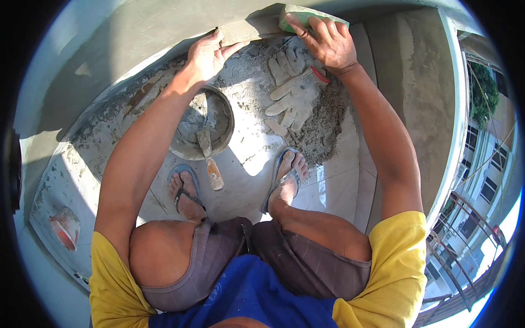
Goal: Applying mortar to a ceramic tile and fixing it onto a wall surface.
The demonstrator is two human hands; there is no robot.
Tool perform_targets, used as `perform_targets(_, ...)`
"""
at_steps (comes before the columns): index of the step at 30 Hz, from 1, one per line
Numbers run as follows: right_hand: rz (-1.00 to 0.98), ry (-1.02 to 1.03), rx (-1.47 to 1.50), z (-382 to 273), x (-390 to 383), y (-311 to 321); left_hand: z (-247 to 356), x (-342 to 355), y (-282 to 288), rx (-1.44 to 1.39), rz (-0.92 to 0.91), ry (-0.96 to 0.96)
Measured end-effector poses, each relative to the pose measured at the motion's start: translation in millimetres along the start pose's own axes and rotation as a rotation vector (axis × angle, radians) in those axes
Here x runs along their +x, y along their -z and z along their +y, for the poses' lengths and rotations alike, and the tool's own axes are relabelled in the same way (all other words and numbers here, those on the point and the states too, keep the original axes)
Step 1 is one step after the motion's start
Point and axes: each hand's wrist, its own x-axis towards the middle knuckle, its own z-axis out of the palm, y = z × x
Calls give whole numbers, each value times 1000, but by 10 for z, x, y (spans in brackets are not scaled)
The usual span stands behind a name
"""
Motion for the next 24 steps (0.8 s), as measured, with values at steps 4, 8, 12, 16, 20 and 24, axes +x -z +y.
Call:
perform_targets(4, 28, 216, -18, -547, 715, -17, 55, -94, 8, 226, 45, -27)
perform_targets(8, -5, 169, -53, -398, 652, 28, 67, -80, 60, 95, 57, -34)
perform_targets(12, -238, -57, -134, 187, -182, 113, 1, -27, -56, -21, 57, -32)
perform_targets(16, -117, -128, -23, 95, -194, 245, 26, -56, -54, 7, 69, -26)
perform_targets(20, 25, 88, -25, -294, 323, 101, 30, -47, -13, 51, 84, -27)
perform_targets(24, -71, 118, 13, -460, 589, 39, 60, -15, 141, 74, -17, -16)
